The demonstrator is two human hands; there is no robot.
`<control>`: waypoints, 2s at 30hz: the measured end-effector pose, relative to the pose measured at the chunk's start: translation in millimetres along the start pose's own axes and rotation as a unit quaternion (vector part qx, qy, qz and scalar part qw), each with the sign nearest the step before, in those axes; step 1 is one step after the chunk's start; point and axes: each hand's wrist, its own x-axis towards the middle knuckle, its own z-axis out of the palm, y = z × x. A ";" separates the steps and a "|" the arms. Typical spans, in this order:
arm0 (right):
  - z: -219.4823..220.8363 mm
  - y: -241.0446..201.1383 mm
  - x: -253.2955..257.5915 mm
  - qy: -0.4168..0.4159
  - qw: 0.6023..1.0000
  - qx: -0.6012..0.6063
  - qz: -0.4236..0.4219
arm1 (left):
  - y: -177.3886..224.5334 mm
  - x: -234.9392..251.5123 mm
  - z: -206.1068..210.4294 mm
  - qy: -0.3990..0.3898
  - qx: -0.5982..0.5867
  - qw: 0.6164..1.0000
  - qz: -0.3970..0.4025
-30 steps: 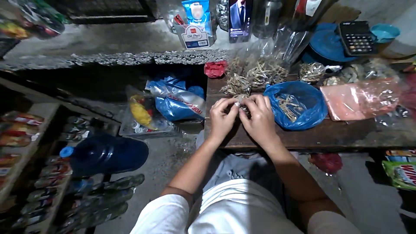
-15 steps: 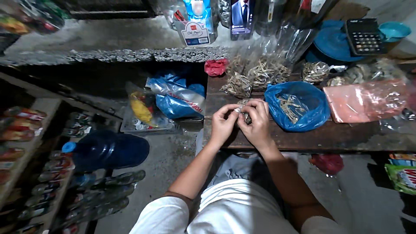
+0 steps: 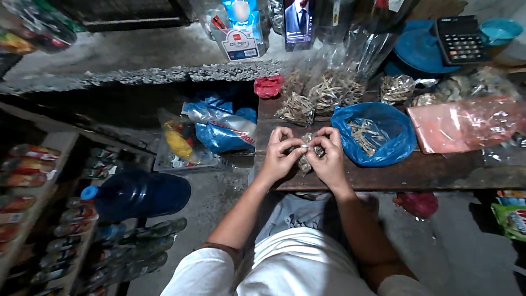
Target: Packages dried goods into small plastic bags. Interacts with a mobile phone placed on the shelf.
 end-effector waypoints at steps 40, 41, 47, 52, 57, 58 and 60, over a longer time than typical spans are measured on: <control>-2.3 -11.0 -0.9 0.042 0.975 -0.158 -0.152 | 11.1 -2.3 24.7 0.017 0.023 0.999 0.026; -4.1 -11.6 1.5 0.047 0.973 -0.159 -0.158 | 12.9 -0.8 23.5 0.016 0.034 0.999 0.031; -15.1 -16.7 12.1 0.040 0.983 -0.109 -0.140 | 32.0 4.0 2.8 -0.055 0.000 0.998 -0.023; -39.0 -33.4 21.5 -0.130 0.988 -0.017 -0.087 | 47.6 9.0 -20.3 -0.124 -0.187 0.968 -0.107; -67.2 -49.2 30.4 -0.312 0.935 -0.082 -0.147 | 60.3 6.7 -34.6 -0.217 -0.230 0.942 -0.117; -70.4 -53.5 30.5 -0.331 0.926 -0.085 -0.163 | 62.4 6.4 -36.8 -0.230 -0.234 0.938 -0.116; -75.3 -62.4 28.6 -0.368 0.914 -0.052 -0.161 | 65.2 5.0 -40.6 -0.253 -0.257 0.927 -0.107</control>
